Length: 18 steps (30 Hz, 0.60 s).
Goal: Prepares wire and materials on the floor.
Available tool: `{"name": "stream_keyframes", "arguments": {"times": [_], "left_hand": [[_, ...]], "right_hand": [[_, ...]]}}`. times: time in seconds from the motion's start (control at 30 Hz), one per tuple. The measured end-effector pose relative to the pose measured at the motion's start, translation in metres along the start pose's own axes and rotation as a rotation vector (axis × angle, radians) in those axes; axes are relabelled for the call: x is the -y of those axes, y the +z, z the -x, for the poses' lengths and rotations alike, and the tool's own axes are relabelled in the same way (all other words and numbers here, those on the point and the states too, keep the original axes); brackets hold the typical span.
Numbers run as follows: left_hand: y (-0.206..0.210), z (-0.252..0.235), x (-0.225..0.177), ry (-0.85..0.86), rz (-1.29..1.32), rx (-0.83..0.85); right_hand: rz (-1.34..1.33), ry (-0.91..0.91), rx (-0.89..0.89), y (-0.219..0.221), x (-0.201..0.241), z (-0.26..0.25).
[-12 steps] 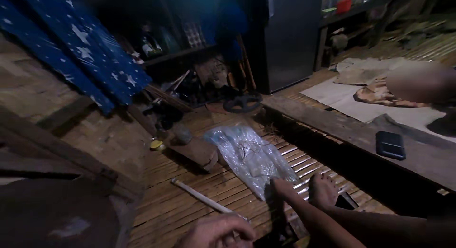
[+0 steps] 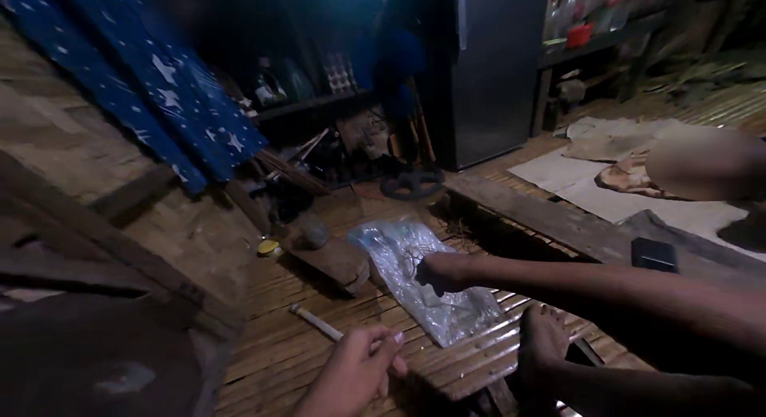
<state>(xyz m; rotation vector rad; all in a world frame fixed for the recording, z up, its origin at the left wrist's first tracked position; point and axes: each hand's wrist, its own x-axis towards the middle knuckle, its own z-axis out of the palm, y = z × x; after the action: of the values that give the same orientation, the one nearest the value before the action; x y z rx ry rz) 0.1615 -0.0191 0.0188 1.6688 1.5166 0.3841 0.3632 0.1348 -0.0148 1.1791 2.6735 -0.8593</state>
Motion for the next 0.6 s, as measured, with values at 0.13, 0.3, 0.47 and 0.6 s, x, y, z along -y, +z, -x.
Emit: {"name": "stream_keyframes", "arguments": {"times": [0.13,0.3,0.47,0.6], "left_hand": [[-0.001,-0.011,-0.015,0.066,0.151,-0.163],[-0.016,-0.014,-0.031,0.208,0.313,-0.419],[-0.037,0.0,-0.035,0.241,0.38,-0.459],[-0.039,0.005,-0.033,0.24,0.38,-0.447]], "right_hand": [[-0.045,-0.215,-0.119,0.002,0.05,0.048],[0.122,-0.226,-0.067,0.02,0.068,0.066],[0.295,-0.124,0.044,0.015,0.041,0.037],[0.226,-0.136,0.016,0.004,0.033,0.035]]}}
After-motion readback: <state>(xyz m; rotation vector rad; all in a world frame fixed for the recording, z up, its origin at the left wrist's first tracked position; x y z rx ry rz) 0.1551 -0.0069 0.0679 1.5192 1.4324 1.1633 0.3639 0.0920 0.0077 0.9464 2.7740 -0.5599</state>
